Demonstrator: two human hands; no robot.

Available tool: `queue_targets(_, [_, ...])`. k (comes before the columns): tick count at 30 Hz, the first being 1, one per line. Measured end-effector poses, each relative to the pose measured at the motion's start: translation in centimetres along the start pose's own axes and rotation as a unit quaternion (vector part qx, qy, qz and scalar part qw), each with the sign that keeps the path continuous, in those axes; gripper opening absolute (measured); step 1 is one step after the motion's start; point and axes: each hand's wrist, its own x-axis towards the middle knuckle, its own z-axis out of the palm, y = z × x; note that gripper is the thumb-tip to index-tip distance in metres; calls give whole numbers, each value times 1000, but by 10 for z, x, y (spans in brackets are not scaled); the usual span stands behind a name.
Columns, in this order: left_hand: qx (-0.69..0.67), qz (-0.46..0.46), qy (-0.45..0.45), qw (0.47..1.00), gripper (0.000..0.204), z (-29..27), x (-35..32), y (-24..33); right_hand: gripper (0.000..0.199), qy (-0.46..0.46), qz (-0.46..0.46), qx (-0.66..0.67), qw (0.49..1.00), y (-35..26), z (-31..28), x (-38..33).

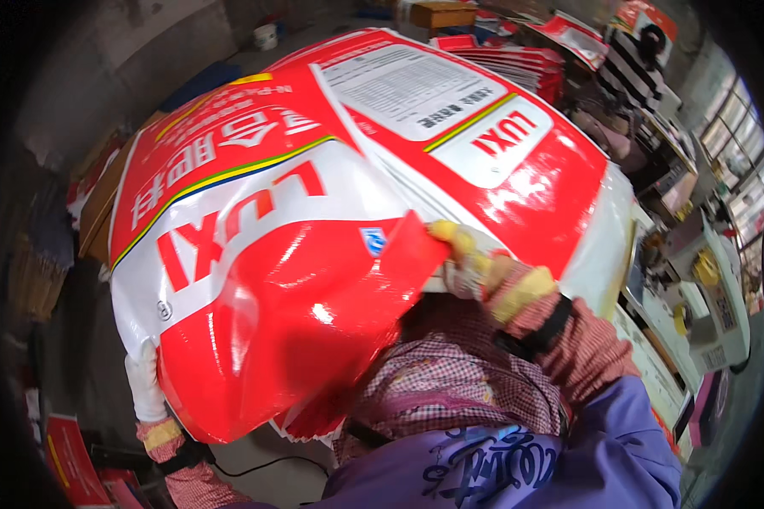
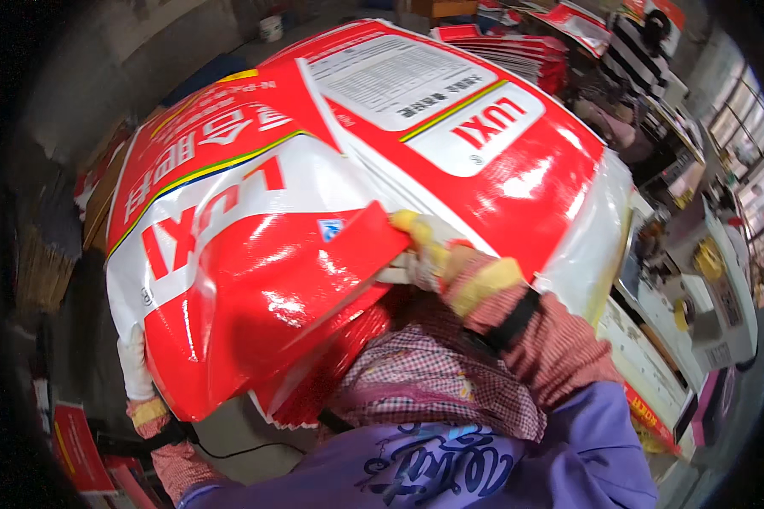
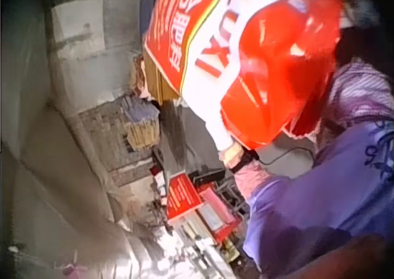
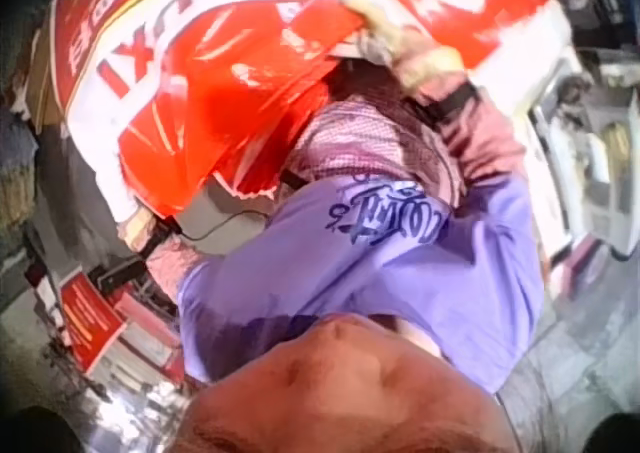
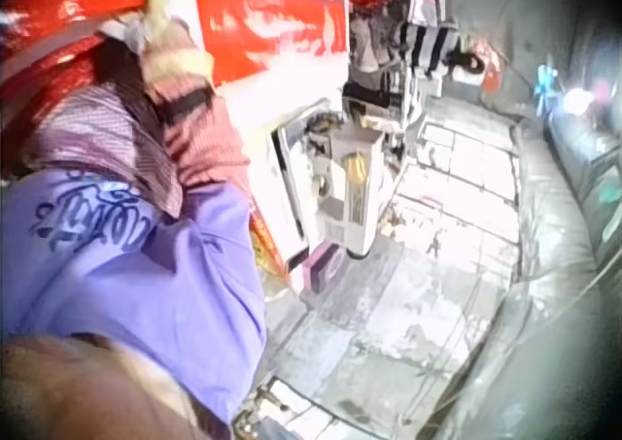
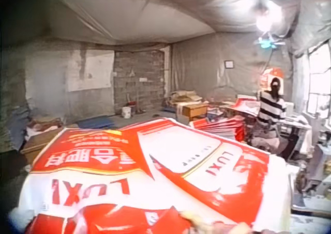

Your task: The recorder uses an industrial sewing machine to stitch large plastic fertilizer bags.

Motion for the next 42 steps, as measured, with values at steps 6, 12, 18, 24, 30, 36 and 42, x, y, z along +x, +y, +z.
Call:
queue_targets(6, [-340,-182,156,909,40,-6,-50,-79,32,-236,-1,119,964,32,67,51])
queue_targets(12, [-327,-342,138,870,30,18,-71,-259,33,-15,-145,-257,955,97,5,150])
queue_targets(18, [-16,-467,106,878,24,23,-133,-390,25,49,-15,-310,949,190,-108,213])
queue_targets(24, [383,-422,33,821,34,8,-118,-423,23,107,-48,-319,940,203,-130,207])
queue_targets(30, [210,-365,74,904,25,36,-93,-410,22,132,-60,-323,935,185,-133,194])
queue_targets(36, [245,-486,46,838,38,64,-76,-345,20,80,-50,-373,923,163,-139,150])
queue_targets(42, [639,-282,17,715,61,141,2,-254,19,-34,-51,-415,908,119,-148,68])
